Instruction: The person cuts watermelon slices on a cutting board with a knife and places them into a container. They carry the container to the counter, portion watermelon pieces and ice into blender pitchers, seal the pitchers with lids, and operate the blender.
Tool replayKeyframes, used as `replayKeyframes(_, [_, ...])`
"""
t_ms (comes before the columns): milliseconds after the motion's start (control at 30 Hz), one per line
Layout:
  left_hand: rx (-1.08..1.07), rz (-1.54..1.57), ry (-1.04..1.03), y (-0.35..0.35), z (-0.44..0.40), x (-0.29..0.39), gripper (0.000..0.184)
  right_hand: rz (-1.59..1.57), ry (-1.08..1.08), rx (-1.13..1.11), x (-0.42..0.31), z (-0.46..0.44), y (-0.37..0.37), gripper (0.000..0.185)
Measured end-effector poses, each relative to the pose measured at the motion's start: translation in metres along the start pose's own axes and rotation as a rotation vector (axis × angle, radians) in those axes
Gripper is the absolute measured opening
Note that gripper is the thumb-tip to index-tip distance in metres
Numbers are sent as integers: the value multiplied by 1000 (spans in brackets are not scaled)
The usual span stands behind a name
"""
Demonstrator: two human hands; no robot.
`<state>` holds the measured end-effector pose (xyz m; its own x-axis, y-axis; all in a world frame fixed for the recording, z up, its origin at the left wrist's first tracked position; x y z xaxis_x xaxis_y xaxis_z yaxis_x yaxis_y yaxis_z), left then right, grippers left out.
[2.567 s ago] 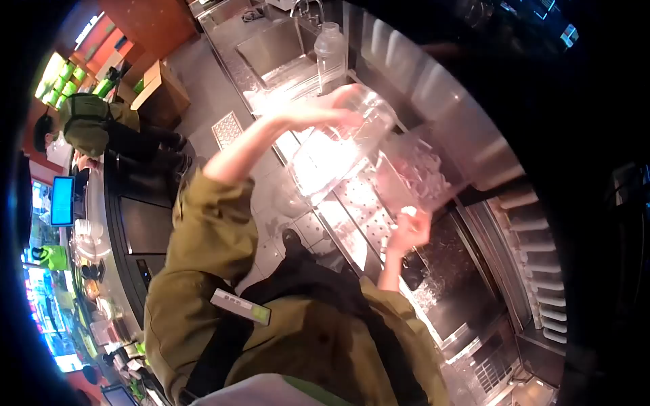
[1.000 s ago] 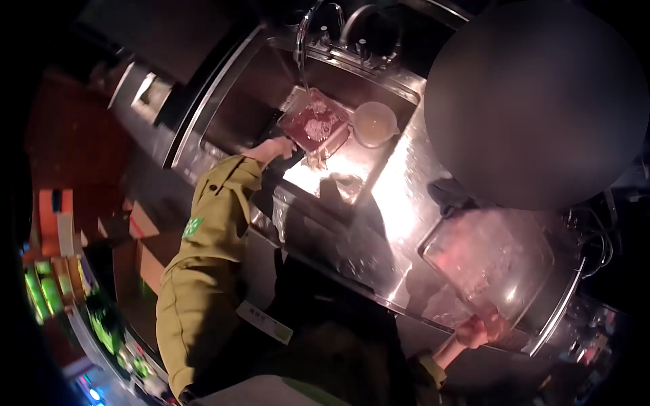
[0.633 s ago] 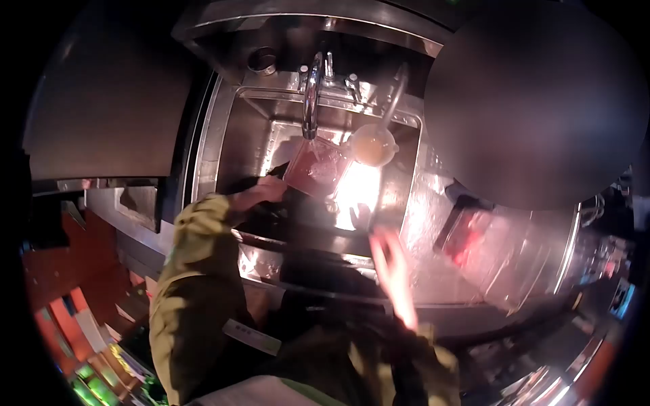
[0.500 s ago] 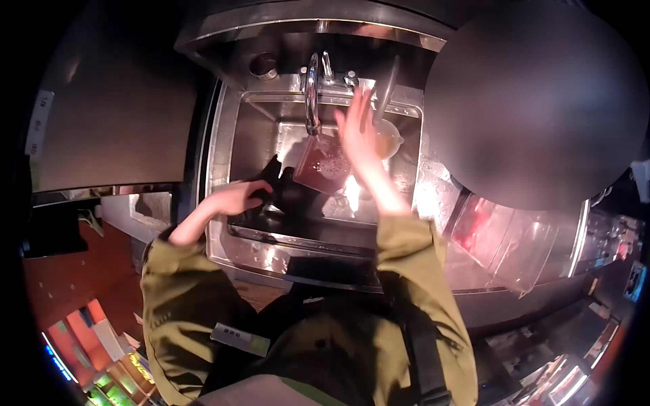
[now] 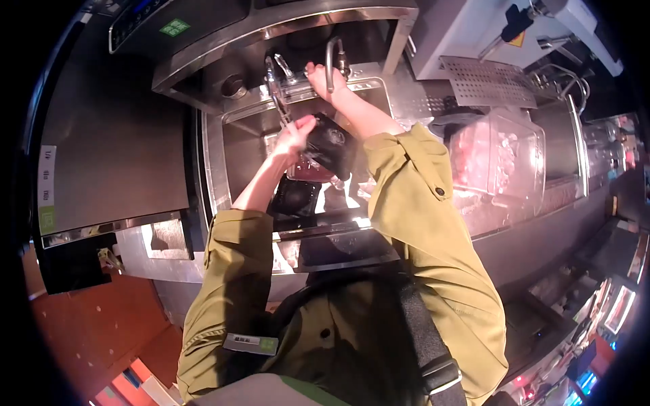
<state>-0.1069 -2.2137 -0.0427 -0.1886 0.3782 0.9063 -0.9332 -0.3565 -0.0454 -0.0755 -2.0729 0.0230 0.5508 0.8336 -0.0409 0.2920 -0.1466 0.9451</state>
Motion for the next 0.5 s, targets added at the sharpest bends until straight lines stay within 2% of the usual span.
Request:
replayKeyframes(67, [50,160,119,3,3,-13,57,-112,-11,-74,4,-1,-3,23])
replayKeyframes(100, [-187,387,106,-11,30,17,75,-108,0,-78,1,4,-1,26])
replayKeyframes(133, [-206,324,121,0,29,13,81,-212,-27,-137,2,8,2,26])
replayKeyframes(200, [82,361,227,25,52,20,73,-380,-107,-206,10,14,-7,23])
replayKeyframes(267, [262,448,265,46,65,25,50,-495,-158,-260,16,16,-10,21])
replayKeyframes(300, [74,449,259,49,57,21,24,-528,-170,-289,16,18,-6,20])
replayKeyframes(400, [-12,528,405,44,51,1,9,-539,-124,-260,16,17,-1,27])
replayKeyframes(467, [72,638,411,43,46,-18,8,-568,-201,-323,18,20,-5,31])
replayKeyframes(500, [102,646,392,40,50,-15,12,-685,-413,-360,14,28,12,37])
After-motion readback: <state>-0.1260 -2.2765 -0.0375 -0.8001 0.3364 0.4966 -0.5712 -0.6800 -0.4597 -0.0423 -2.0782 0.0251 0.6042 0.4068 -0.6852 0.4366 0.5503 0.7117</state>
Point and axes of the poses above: each hand's wrist, its own z-axis away from the middle knuckle, its own y-axis out of the back of the hand, x = y × z, the point moved 7 cm from there along -z, towards the middle knuckle, and after that the axes turned 4 degrees about -x, right-handed, at the moved point
